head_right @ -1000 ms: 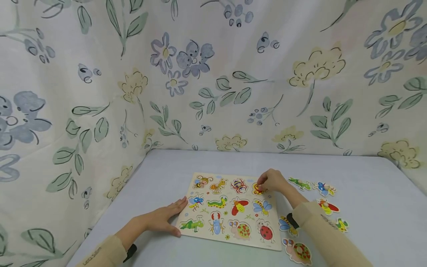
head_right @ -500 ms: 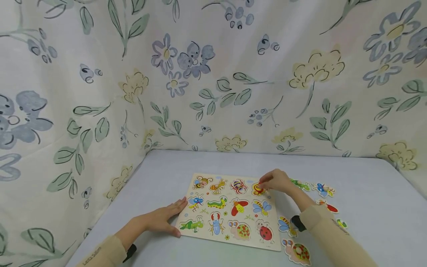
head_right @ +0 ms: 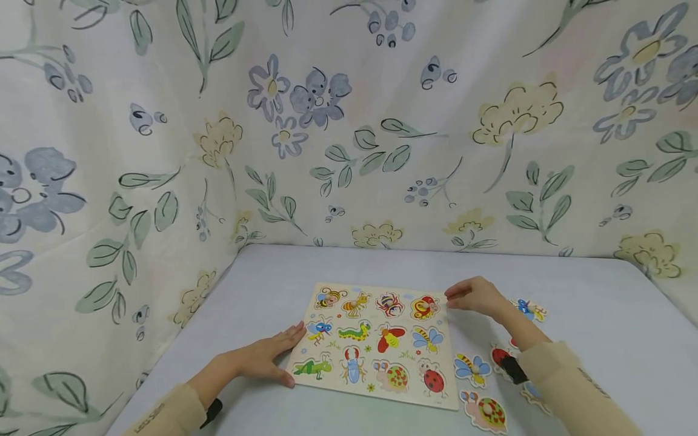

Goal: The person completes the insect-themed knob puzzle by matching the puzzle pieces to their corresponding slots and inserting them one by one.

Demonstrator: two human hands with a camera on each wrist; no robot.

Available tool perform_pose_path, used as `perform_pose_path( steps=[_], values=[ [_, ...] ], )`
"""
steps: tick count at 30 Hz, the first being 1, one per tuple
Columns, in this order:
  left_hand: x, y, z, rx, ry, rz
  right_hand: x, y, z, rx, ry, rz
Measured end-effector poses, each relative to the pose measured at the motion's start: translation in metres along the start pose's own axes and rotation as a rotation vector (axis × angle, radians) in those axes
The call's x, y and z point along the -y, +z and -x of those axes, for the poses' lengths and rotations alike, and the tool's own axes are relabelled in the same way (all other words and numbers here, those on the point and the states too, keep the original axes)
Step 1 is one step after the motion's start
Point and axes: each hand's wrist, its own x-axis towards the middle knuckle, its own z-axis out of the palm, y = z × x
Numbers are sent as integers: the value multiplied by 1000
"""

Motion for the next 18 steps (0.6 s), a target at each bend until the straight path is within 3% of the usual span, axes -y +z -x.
perform_pose_path(
  steps=[18],
  values=[
    [0,0,0,8,-13,9,-29,-33,17,-62,49,66]
  ],
)
